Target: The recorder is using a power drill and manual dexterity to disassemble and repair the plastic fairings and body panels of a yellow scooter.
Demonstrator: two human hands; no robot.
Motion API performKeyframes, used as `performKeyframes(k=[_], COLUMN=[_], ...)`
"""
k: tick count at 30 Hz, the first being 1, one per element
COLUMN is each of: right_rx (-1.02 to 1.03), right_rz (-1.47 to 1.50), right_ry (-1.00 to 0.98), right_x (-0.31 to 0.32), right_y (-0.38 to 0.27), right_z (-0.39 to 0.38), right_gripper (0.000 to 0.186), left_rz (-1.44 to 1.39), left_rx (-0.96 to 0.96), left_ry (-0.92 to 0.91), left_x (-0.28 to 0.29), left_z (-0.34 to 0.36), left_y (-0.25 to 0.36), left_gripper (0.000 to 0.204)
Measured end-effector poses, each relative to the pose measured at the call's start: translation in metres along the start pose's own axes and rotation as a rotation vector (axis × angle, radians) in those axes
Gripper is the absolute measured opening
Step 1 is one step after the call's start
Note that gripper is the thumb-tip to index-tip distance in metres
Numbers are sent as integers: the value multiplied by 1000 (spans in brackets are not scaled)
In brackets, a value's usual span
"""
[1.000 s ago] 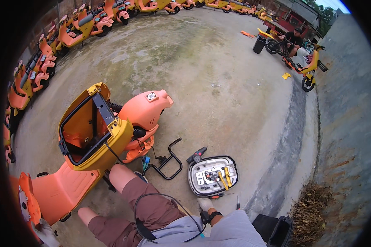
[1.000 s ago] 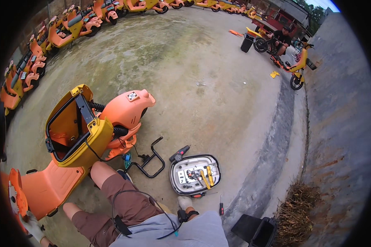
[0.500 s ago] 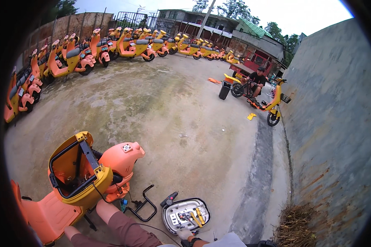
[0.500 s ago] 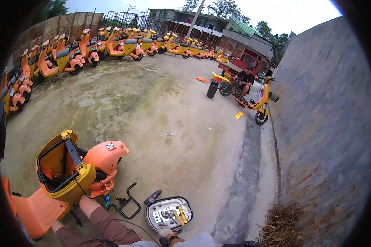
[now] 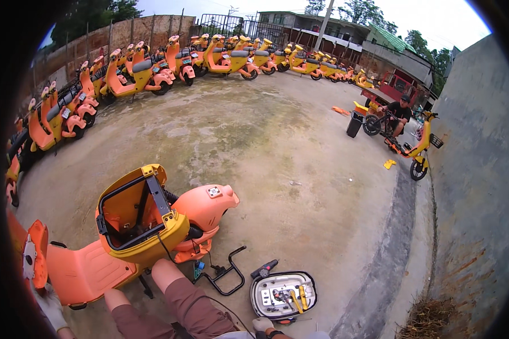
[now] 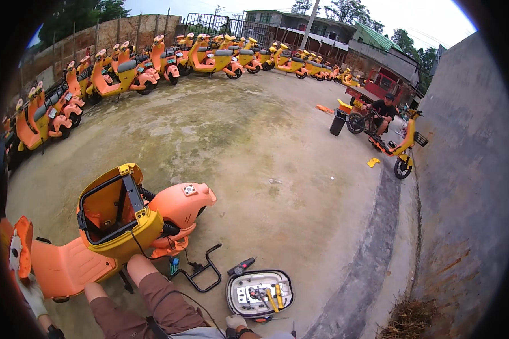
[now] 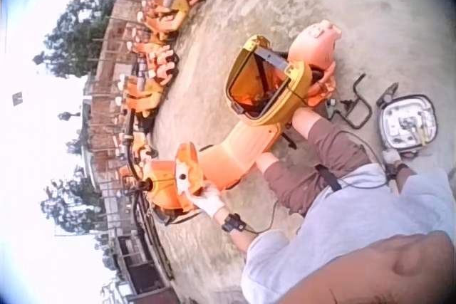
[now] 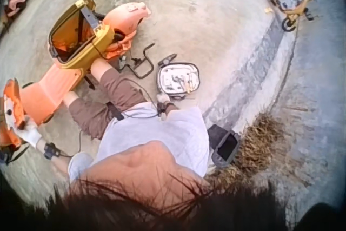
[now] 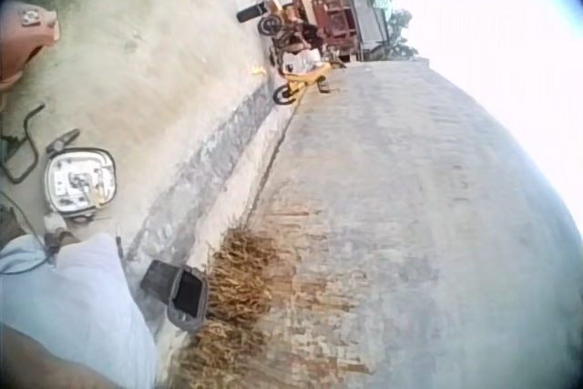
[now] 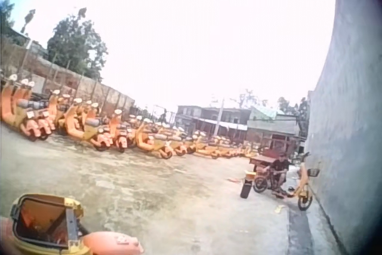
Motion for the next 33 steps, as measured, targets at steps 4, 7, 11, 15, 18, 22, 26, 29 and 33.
performKeyframes(k=[4, 7, 11, 15, 18, 22, 26, 29, 33], right_rx=[197, 227, 255, 330, 284, 198, 237, 249, 288], right_rz=[-360, -403, -519, -416, -328, -363, -532, -553, -444], right_ry=[139, 132, 174, 172, 168, 68, 131, 106, 154], right_x=[-14, -10, -6, -7, -1, 9, 21, 12, 1], right_y=[4, -13, -34, -1, -9, -28, -71, -60, -52], right_z=[9, 0, -4, 32, 41, 21, -20, 9, 18], right_gripper=[28, 25, 24, 22, 23, 31, 39, 57, 58], left_rz=[-30, 158, 140, -110, -177, -149, -136, -109, -36], left_rx=[78, -47, -45, 146, 111, 130, 136, 151, 70], left_ry=[110, 119, 185, 311, 291, 357, 360, 336, 312], left_x=[5, -12, -33, -116, -95, -115, -88, -77, -67], left_z=[-9, -41, -67, -90, -93, -106, -105, -102, -101], left_y=[-5, 9, 25, 33, 28, 36, 34, 29, 27], left_gripper=[46, 46, 45, 46, 44, 38, 35, 35, 38])
Point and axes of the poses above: each hand's wrist, its own z-axis towards the middle knuckle, its own x-axis out of the back of the hand, y = z × x, the point moved 3 cm from there along z, towards the middle knuckle, and after that the axes turned 10 degrees about -x, right-handed, at the moved point
